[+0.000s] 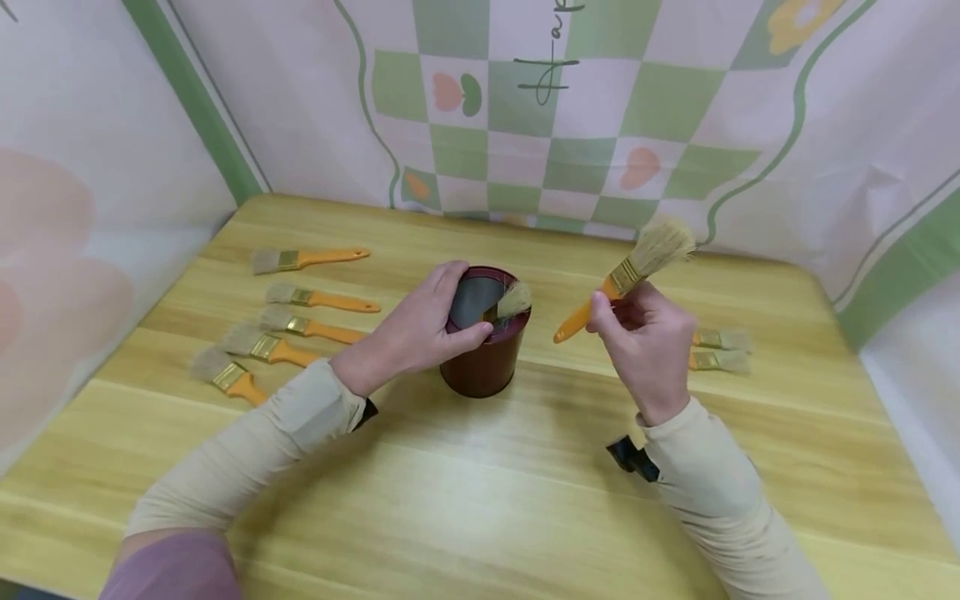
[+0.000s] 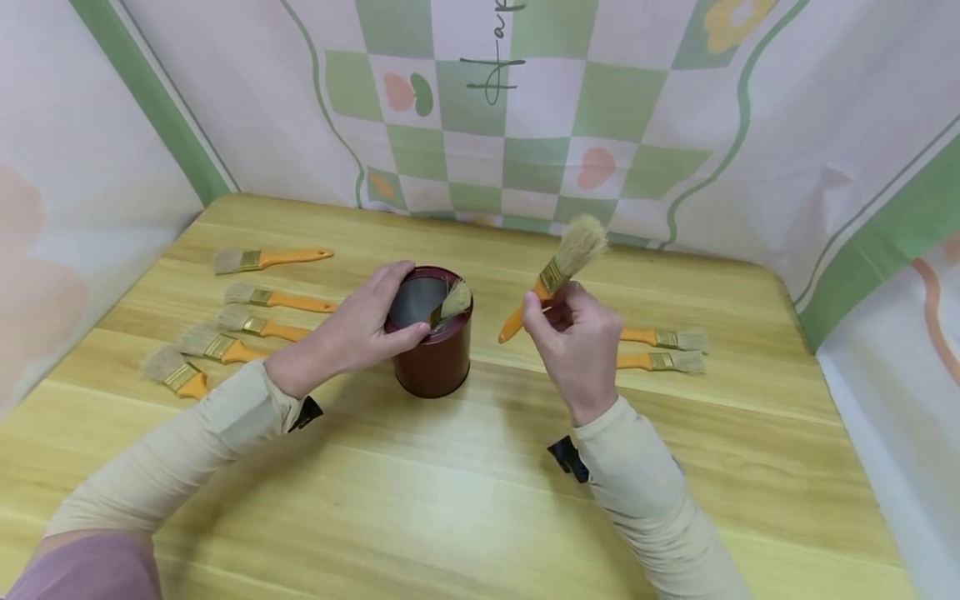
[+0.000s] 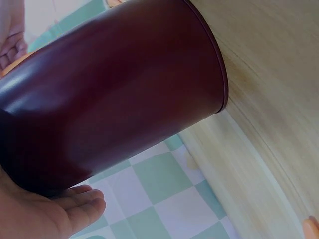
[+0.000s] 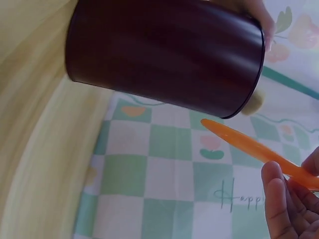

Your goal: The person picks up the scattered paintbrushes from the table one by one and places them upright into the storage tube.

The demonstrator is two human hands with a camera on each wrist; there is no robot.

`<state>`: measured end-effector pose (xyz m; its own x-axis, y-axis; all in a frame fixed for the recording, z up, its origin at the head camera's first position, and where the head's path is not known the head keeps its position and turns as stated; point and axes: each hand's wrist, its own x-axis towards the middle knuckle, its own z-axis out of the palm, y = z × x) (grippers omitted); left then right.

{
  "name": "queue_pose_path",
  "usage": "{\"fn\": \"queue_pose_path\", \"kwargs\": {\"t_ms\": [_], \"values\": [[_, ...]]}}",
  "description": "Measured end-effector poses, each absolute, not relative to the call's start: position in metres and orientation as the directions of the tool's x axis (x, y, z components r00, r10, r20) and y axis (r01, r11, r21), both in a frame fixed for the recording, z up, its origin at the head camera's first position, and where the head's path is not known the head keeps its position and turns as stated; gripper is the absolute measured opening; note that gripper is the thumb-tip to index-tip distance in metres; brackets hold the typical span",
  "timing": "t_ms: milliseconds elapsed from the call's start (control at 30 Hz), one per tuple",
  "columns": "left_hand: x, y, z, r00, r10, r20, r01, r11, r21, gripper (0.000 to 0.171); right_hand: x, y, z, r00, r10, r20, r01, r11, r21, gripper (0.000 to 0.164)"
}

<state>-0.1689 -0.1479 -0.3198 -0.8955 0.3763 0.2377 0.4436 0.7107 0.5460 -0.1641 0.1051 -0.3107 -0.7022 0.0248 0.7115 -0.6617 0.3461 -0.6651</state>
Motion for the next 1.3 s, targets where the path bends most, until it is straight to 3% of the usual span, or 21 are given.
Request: {"fn": "queue_pose_path", "kwargs": {"t_ms": [233, 533, 1067, 1300], "values": [[-0.168, -0.149, -0.322, -0.903, 0.367, 0.222, 0.426, 0.711, 0.56, 0.079, -0.156, 0.095, -0.306, -0.7, 0.058, 0.712, -0.669, 0.297, -0.682, 0.013], [-0.17, -0.152, -0.313, -0.9, 0.367, 0.233, 0.434, 0.729, 0.528, 0.081, -0.153, 0.08, -0.292, -0.633, 0.143, 0.761, -0.734, 0.203, -0.649, 0.017], [-0.164, -0.147, -0.323, -0.914, 0.346, 0.211, 0.403, 0.726, 0.557, 0.081, -0.161, 0.054, -0.277, -0.617, 0.015, 0.787, -0.767, 0.214, -0.605, 0.015], [-0.165, -0.148, -0.322, -0.901, 0.365, 0.235, 0.433, 0.71, 0.555, 0.081, -0.167, 0.043, -0.279, -0.655, -0.053, 0.754, -0.738, 0.261, -0.622, 0.012]]}}
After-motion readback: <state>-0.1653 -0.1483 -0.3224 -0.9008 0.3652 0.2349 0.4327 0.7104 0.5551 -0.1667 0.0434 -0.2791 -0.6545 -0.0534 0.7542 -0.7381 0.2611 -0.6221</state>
